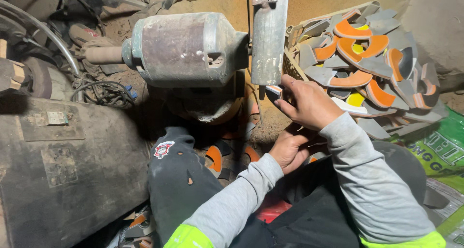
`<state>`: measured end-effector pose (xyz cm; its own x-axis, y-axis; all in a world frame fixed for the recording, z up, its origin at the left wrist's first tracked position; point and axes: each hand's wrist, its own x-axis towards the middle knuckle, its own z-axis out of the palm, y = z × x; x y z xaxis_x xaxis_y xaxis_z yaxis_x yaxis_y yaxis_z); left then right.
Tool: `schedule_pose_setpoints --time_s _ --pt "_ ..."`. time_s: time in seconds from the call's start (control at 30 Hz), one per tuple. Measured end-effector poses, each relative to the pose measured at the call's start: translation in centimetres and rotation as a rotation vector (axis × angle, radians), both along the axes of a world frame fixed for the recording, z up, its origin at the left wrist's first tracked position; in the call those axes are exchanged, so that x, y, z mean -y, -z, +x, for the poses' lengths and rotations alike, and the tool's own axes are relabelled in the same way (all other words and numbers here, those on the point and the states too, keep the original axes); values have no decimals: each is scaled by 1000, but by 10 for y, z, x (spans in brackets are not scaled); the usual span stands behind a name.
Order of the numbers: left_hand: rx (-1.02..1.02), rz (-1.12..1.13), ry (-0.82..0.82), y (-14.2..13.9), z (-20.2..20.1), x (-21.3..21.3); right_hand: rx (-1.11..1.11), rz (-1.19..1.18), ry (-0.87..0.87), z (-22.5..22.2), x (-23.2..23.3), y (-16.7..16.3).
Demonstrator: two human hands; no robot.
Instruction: The person sits on the floor and uses a bench grinder to smooth the edges of curved shoe sole pieces. They handle each piece by hand, pressing it against the rotating wheel, then inspect and reposition it before continuing. Finished pieces are placed into a nearby crate.
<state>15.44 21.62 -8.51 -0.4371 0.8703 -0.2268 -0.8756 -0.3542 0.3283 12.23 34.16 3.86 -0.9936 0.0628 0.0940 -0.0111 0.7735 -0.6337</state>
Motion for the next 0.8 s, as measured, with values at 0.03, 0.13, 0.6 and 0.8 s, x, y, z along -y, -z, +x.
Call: schedule_pose_setpoints --time_s 0.03,0.13,0.6,0.8 --pt "14 16 -6 1 -1 -1 10 30 4 -1 1 -1" --pt "26 71 -16 4 0 -6 20 105 3 -3 1 0" --pt "43 33 -27 13 -1 -14 75 144 -27 -11 -5 5" --pt "0 -123 1 -6 -6 7 0 -14 -1 -11 -3 11"
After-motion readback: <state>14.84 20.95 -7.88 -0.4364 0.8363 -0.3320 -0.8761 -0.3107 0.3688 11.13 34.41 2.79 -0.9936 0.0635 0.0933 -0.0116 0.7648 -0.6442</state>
